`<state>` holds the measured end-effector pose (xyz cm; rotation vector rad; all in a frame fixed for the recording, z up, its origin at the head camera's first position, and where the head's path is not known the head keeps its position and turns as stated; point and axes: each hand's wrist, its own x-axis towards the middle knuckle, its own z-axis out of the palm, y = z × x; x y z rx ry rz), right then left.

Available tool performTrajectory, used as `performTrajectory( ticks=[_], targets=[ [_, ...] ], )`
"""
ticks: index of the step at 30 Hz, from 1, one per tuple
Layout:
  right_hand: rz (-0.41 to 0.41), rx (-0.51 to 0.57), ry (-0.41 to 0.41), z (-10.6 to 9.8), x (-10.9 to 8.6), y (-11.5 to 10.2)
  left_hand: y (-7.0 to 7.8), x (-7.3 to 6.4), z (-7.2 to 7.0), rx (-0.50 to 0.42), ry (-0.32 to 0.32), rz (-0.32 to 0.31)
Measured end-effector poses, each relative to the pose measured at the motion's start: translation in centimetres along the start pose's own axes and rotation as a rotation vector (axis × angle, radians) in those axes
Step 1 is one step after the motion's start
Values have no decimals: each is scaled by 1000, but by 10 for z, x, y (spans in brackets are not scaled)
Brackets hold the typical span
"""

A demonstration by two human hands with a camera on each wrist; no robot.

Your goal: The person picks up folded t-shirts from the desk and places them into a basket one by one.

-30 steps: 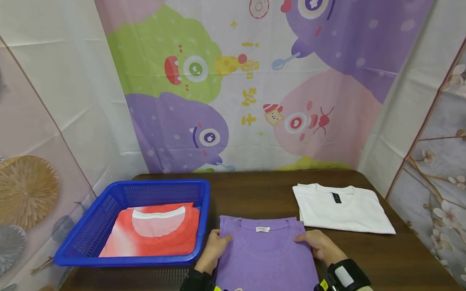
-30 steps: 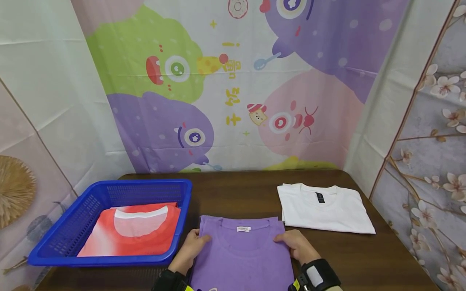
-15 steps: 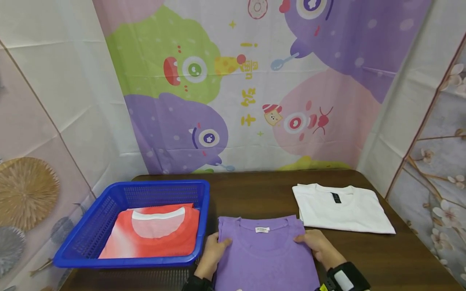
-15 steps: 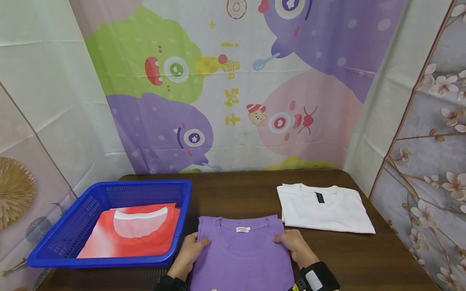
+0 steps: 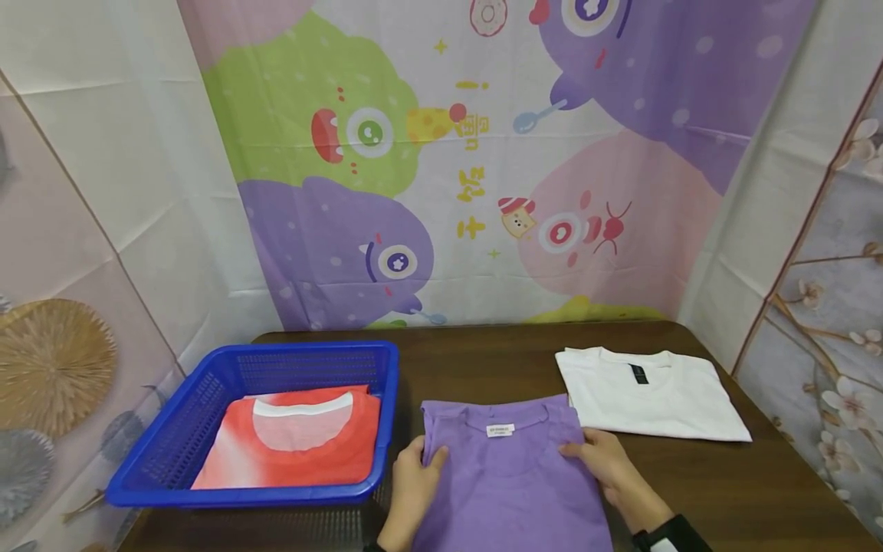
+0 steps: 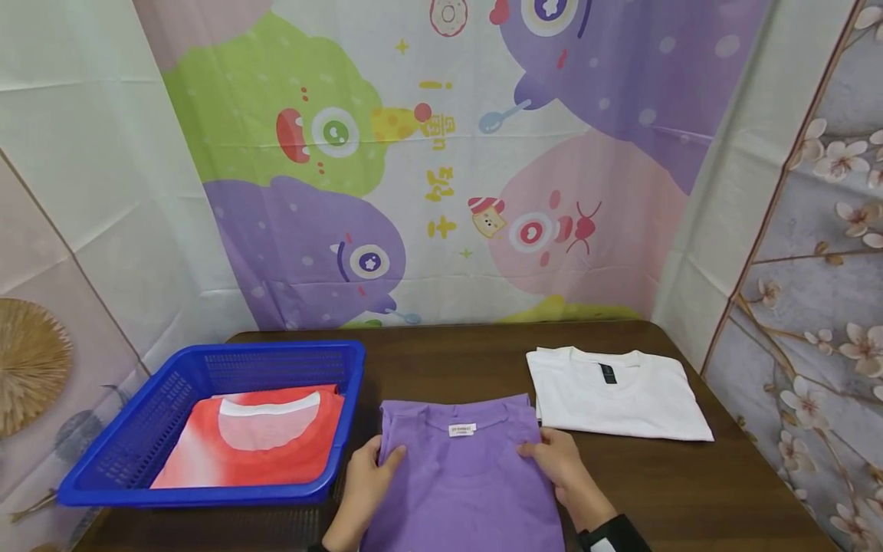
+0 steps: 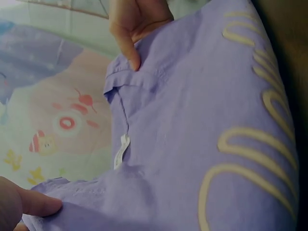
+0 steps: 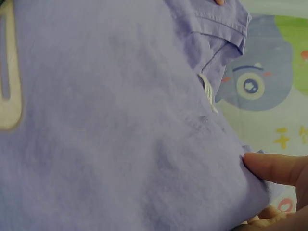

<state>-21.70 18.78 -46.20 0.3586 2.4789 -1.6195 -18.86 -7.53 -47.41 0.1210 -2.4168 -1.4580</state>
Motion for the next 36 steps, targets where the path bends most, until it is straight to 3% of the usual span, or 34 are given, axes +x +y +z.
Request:
performTrajectory(
  ticks=[14, 19, 29, 36],
  targets=[
    [-54, 56, 47, -8, -32, -16, 23, -19, -11, -68, -8, 23],
    [-65, 85, 29, -11, -43, -20, 28, -24, -14, -101, -7, -9],
    [-73, 134, -1, -17, -60, -28, 34, -29, -22, -166, -63, -48],
    [-87, 177, -39, -22, -69, -36, 43, -33, -29, -209, -44, -50]
  ],
)
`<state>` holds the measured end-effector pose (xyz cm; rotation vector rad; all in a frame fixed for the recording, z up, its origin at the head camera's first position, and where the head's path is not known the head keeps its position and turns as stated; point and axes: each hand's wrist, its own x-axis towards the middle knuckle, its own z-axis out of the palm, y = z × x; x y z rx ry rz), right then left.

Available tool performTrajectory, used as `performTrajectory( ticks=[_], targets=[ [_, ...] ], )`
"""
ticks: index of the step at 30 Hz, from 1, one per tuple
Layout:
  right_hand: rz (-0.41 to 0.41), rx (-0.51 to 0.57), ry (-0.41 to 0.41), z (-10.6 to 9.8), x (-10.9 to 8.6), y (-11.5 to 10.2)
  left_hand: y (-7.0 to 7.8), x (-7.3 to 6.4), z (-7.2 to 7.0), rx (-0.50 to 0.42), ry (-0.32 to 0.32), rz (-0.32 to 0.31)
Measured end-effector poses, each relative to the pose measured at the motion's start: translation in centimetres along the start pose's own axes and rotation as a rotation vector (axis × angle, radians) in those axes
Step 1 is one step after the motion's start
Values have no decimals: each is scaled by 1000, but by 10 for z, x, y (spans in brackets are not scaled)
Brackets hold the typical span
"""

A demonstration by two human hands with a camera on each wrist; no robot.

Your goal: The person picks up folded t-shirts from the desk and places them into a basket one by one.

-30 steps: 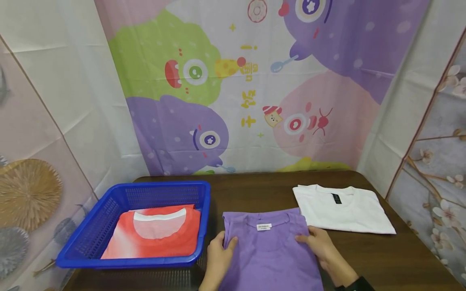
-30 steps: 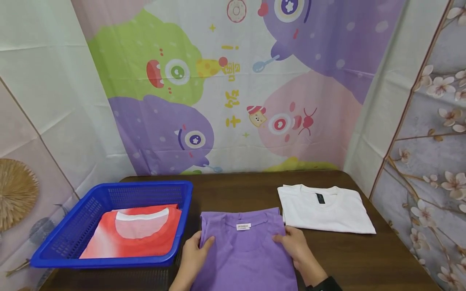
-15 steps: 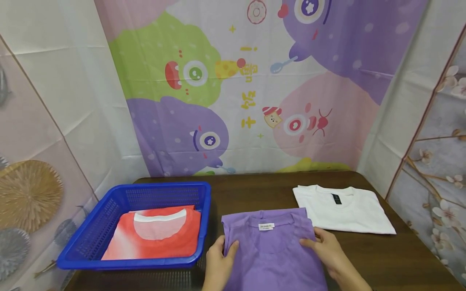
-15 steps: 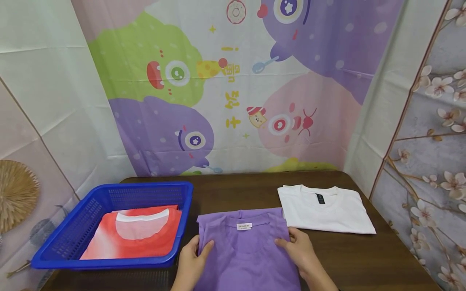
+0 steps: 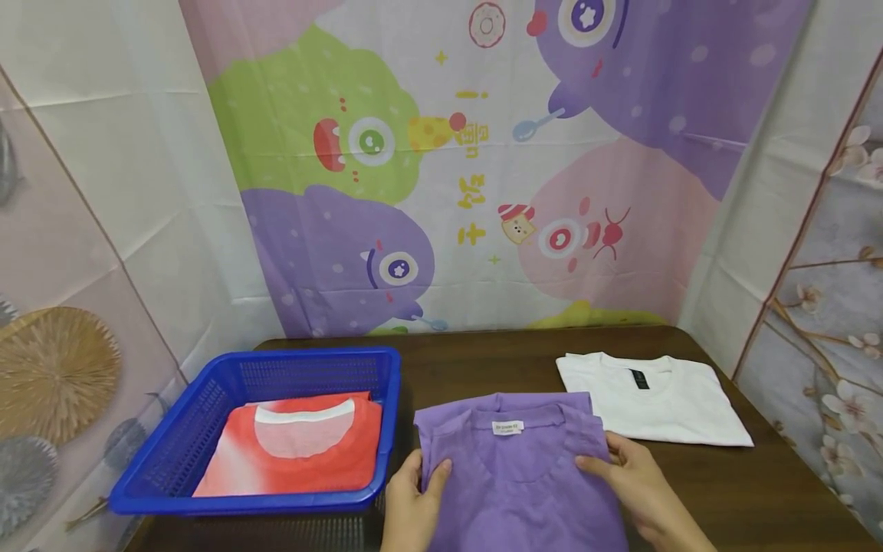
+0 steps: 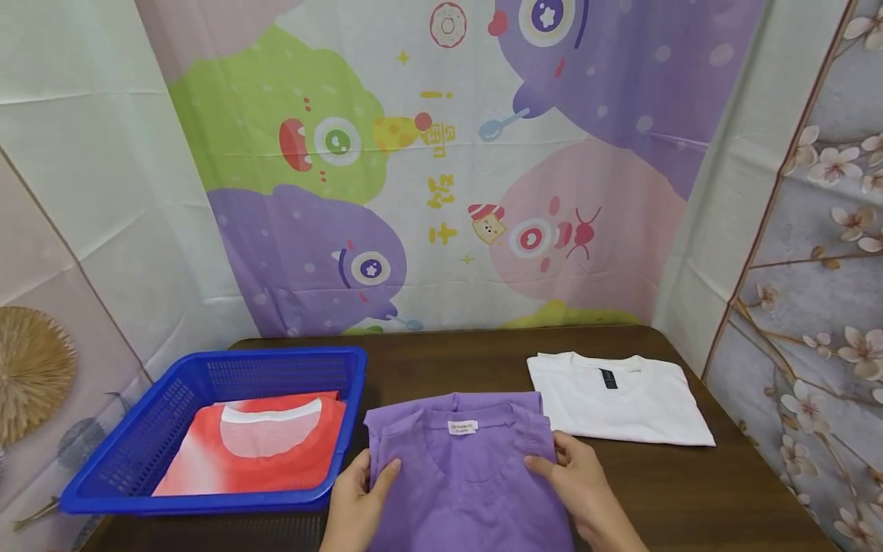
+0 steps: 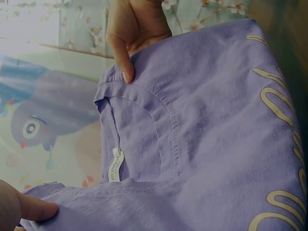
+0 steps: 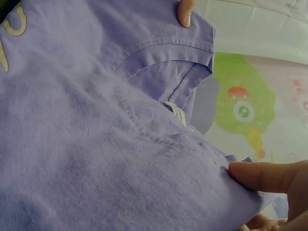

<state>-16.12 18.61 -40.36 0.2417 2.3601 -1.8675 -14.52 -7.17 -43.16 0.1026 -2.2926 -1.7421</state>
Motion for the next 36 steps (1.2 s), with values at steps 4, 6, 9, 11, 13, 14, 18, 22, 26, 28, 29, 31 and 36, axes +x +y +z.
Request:
performTrajectory(
  ticks=[4, 6, 9, 11, 13, 14, 18, 22, 26, 28, 29, 31, 36],
  targets=[
    [-7, 0, -10, -1, -5, -5, 6, -2, -3, -29, 21, -1],
    [-4, 3, -8, -2, -7, -8, 8, -3, -4, -37, 22, 7],
    [-13, 2, -18, -3, -10, -11, 13, -2, -8, -46, 17, -4],
    [-18, 12, -27, -5, -11, -14, 16, -2, -10, -54, 14, -4],
    [-23, 21, -37, -6, -12, -16, 19, -2, -11, -57, 15, -11],
    [-26, 28, -41, -7, -13, -17, 21, -2, -12, -62, 20, -4],
    [-33, 40, -51, -8, -15, -22, 27, -1, -17, -55, 31, -1],
    [-46, 44, -49, -6, -17, -27, 33, -1, -24, -36, 36, -11],
    [-74, 72, -65, -3, -18, -32, 38, 1, -32, -31, 48, -13],
    [-84, 92, -75, 0, -18, -36, 40, 2, -37, -39, 61, 0],
    [-87, 100, -81, 1, -17, -38, 41, 3, -39, -43, 67, 8],
    [-98, 114, -91, 4, -17, -42, 42, 5, -43, -47, 82, 22],
    [-132, 132, -106, 13, -16, -52, 45, 9, -54, -34, 118, 33]
  ],
)
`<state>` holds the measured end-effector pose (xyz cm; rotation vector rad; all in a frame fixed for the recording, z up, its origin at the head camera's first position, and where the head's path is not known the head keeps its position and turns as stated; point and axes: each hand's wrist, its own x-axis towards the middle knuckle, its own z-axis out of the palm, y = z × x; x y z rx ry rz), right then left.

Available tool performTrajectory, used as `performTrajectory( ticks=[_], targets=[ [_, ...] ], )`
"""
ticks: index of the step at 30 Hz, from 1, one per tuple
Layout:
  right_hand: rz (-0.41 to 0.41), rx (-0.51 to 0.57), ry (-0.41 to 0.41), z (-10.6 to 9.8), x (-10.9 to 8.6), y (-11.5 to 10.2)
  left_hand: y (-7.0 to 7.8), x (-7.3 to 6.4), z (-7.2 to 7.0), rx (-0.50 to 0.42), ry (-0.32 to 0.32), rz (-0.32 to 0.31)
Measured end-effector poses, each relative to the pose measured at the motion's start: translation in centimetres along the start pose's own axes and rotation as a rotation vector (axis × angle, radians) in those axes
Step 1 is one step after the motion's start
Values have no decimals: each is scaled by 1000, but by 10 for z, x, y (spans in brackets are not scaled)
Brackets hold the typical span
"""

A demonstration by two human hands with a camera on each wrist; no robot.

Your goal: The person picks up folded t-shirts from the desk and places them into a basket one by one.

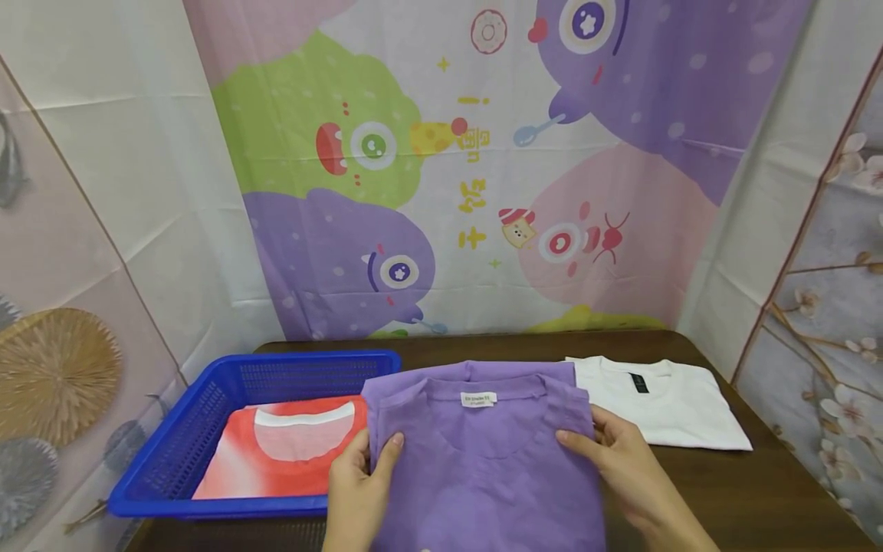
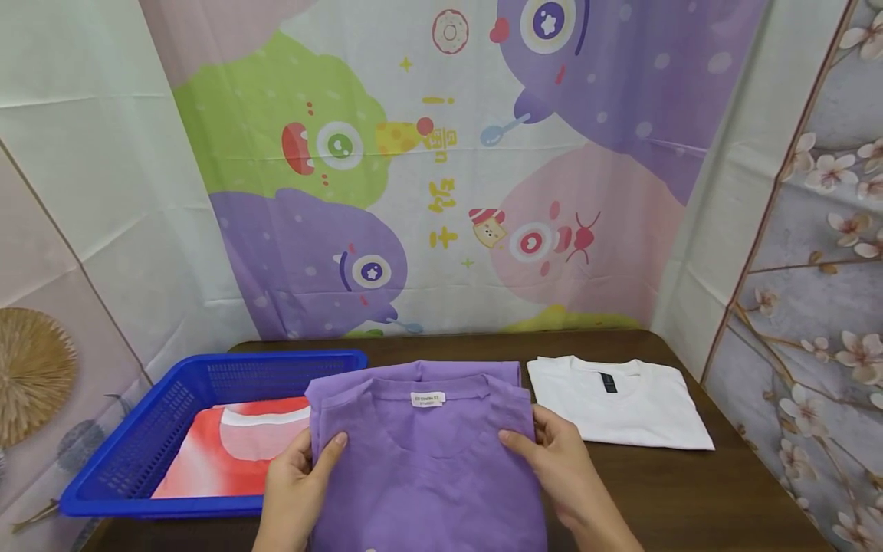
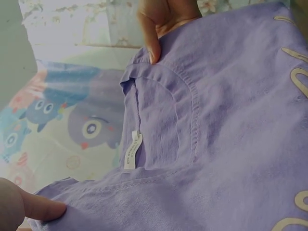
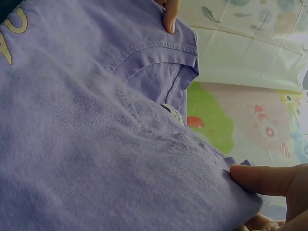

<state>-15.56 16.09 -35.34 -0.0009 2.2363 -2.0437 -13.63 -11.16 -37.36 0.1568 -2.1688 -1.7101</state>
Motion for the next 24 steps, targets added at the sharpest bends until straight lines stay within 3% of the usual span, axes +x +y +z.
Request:
performTrajectory(
  ticks=[13, 17, 24],
  targets=[
    [-27, 68, -29, 25, 3, -18, 7, 13, -23, 28, 63, -15],
    [-54, 87, -48, 32, 7, -19, 8, 16, -28, 43, 86, 5],
    [-61, 93, -30, 48, 14, -21, 7, 20, -40, 103, 124, -11]
  ],
)
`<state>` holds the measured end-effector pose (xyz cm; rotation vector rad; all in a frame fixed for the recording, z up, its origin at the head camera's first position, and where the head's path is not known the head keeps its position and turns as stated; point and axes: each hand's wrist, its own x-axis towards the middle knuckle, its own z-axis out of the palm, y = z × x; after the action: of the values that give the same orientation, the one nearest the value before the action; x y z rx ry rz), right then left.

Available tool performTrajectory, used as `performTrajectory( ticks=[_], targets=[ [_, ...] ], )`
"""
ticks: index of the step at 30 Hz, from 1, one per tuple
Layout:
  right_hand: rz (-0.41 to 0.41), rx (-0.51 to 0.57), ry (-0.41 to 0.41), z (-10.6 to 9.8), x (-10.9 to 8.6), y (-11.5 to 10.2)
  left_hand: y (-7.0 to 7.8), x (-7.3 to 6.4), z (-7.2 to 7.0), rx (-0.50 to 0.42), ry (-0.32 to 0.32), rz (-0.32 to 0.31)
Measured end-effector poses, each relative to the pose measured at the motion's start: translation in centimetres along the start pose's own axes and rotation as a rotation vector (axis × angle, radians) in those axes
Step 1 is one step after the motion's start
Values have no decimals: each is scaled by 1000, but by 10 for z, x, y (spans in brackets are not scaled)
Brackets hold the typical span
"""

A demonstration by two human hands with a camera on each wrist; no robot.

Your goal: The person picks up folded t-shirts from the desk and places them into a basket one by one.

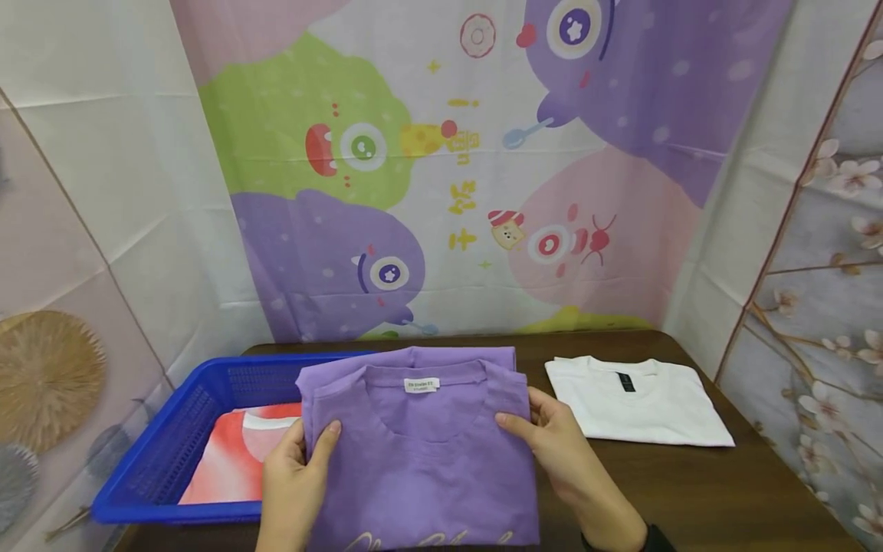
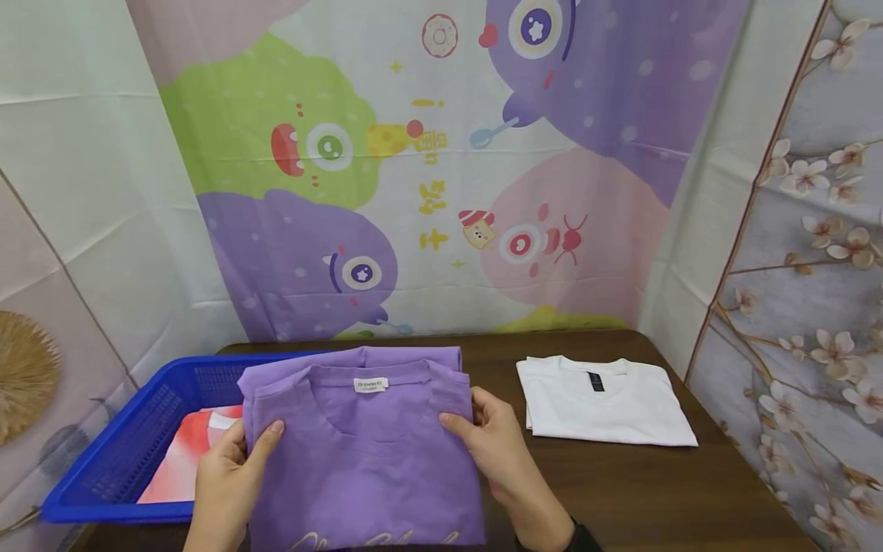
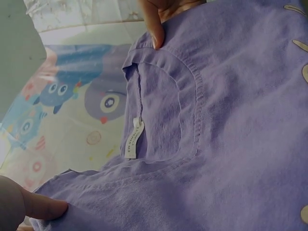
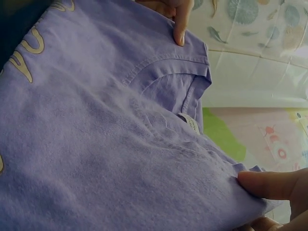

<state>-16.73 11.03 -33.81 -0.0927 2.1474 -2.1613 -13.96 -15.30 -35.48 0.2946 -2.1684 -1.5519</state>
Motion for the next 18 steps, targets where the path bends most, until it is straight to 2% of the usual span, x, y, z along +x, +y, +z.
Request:
performTrajectory(
  ticks=[11, 18],
  targets=[
    [-26, -17, -18, 26, 5, 0, -8, 13, -22, 97, 69, -36],
    [-49, -30, -21, 41, 7, 2, -16, 22, -35, 121, 68, -45]
  ],
)
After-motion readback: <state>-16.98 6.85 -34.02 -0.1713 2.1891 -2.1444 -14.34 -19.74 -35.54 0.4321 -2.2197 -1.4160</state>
